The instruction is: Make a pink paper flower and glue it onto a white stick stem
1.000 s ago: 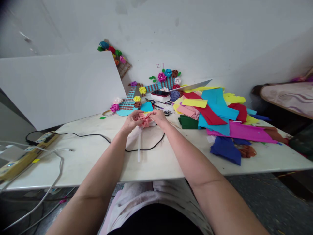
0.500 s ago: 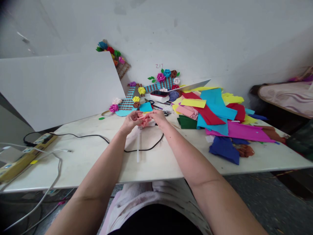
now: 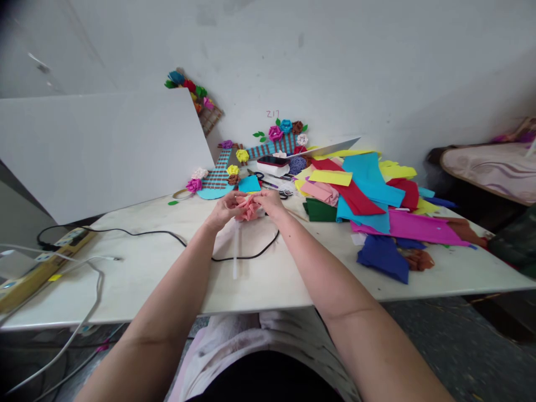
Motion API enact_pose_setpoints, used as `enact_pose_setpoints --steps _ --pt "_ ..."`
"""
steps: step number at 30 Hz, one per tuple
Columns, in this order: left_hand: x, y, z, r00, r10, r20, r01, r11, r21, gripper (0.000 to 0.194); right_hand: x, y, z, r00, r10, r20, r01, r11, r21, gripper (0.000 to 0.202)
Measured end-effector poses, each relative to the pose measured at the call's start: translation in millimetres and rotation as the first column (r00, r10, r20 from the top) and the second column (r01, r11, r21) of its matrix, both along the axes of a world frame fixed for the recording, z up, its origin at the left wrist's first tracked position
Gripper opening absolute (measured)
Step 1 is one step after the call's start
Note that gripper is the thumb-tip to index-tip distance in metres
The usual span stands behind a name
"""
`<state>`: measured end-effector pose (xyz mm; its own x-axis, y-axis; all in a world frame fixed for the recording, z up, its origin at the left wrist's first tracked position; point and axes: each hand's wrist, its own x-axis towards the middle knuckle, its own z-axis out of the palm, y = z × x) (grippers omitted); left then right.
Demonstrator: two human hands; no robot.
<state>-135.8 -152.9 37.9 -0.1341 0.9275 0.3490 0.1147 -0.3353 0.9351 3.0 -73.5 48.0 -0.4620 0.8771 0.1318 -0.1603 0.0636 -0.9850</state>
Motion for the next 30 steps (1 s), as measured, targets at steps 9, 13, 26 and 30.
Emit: enact_pose_setpoints --steps 9,13,26,30 --pt "0.3 -0.3 -0.4 1.0 -0.025 -0.009 0.025 0.998 -0.062 0.044 -2.6 2.9 -5.3 0.997 -0.026 0.074 0.023 0.999 0.037 0.006" --pt "0.9 -0.7 0.8 1.0 0.016 -0.016 -0.017 0.998 -0.06 0.04 -1.6 1.5 -3.0 0.997 -0.057 0.056 0.05 0.993 0.11 0.007" --pt "4.1 -2.5 4.3 0.997 0.07 -0.01 -0.071 0.996 -0.047 0.046 5.3 6.6 -0.9 0.982 -0.13 0.137 0.057 0.895 0.442 0.009" --pt "3.9 -1.8 3.1 0.996 0.084 0.003 -0.084 0.996 -0.035 0.045 7.0 3.6 1.4 0.984 -0.058 0.17 -0.012 0.923 0.384 0.009"
